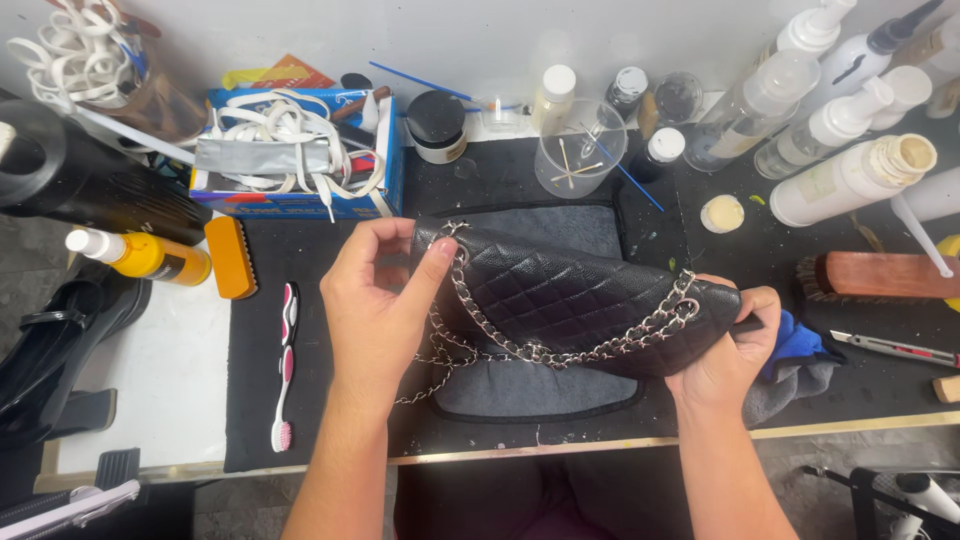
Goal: The person cleans a black quilted handbag on a workbench. They apply a cleaning solution from a white bottle onto a sponge and wipe the bag's surface. They then use a small brush to clean the metal chain strap and the hardware details of the bag.
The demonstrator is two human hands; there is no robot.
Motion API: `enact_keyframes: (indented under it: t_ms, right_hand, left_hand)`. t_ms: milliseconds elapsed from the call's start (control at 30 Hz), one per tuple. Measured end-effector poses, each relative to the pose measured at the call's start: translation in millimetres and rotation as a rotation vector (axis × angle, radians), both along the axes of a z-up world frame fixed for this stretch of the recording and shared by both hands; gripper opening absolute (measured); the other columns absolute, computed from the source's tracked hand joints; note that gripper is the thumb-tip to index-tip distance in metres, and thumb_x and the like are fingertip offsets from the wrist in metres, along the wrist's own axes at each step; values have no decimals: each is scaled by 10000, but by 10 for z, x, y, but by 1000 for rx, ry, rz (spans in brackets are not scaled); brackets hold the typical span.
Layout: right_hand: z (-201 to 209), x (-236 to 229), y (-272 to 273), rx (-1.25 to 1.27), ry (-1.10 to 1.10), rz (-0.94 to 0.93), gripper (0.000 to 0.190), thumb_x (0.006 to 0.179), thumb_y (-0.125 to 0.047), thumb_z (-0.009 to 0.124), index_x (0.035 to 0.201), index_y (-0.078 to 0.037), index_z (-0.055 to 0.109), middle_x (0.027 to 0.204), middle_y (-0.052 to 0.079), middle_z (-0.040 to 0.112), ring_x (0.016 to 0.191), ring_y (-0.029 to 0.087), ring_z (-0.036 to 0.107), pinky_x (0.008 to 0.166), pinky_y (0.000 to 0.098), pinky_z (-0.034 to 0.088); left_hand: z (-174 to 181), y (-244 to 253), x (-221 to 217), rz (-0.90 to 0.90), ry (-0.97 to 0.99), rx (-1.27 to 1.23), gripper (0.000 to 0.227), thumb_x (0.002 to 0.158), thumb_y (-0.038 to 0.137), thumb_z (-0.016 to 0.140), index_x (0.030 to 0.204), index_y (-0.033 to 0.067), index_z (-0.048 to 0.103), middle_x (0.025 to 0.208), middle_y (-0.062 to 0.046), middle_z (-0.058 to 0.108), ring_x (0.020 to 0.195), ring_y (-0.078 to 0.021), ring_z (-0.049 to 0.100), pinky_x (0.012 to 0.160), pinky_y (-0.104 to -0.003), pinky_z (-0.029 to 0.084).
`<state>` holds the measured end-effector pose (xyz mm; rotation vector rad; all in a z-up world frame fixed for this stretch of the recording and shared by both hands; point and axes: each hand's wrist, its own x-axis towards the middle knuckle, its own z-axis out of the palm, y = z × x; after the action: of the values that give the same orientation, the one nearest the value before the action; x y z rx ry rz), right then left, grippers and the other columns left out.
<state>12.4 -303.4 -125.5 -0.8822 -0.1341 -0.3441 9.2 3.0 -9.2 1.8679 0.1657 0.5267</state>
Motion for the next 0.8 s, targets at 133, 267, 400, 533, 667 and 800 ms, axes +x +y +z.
enact_keyframes:
  t_ms: [133, 267, 400, 533, 667, 800]
  right_hand:
    - [-4, 21, -57, -29, 41, -11, 322, 1031, 129, 661, 1009, -78, 415, 1025, 166, 673, 895, 177, 685, 821, 316, 596]
    - [9, 137, -77, -25, 109, -29, 322, 1015, 130, 655, 1022, -88, 418, 1012, 103, 648, 915, 159, 686, 839, 313, 603]
    - [44, 237, -107, -24, 141, -33, 276, 1047, 111, 637, 1040, -76, 434, 1049, 97, 635, 954, 171, 672, 883, 327, 588]
    - [84, 192, -151, -107, 67, -63, 200, 1046, 56, 633, 1071, -48, 464, 1108, 121, 620, 1037, 169, 625, 1053, 327, 538]
    - [142, 130, -185, -58, 98, -47, 162, 1084, -20, 638, 1082, -52, 479, 1172, 155, 634, 1091, 191, 638, 1059, 347, 532]
    - [174, 33, -146, -64, 49, 8, 175, 1098, -42, 640, 1101, -65, 466, 1210, 175, 621, 1117, 209, 625, 1067, 359, 512]
  left_hand:
    - [-70, -25, -15, -32, 43, -62, 339, 921, 164, 792, 1190, -4, 673, 1076, -76, 749, 919, -106, 703, 773, -239, 564]
    - [-161, -95, -54, -71, -67, 67, 483, 953, 112, 754, 1386, -14, 580, 1260, -123, 693, 1088, -143, 690, 924, -278, 552]
    - [-292, -104, 14, -108, -57, 18, 542, 976, 80, 721, 1476, -5, 531, 1335, -127, 672, 1158, -151, 678, 1008, -297, 542]
    - [-391, -42, 54, -157, 1, -148, 516, 980, 69, 708, 1466, 2, 546, 1314, -101, 688, 1156, -149, 670, 1016, -300, 541]
    - [-426, 1, 75, -201, -12, -209, 495, 994, 62, 689, 1461, -8, 543, 1338, -97, 669, 1191, -149, 643, 1037, -300, 523]
    - [-433, -35, 58, -186, 31, -331, 464, 1007, 87, 655, 1445, -12, 540, 1316, -89, 672, 1175, -127, 645, 1023, -283, 531]
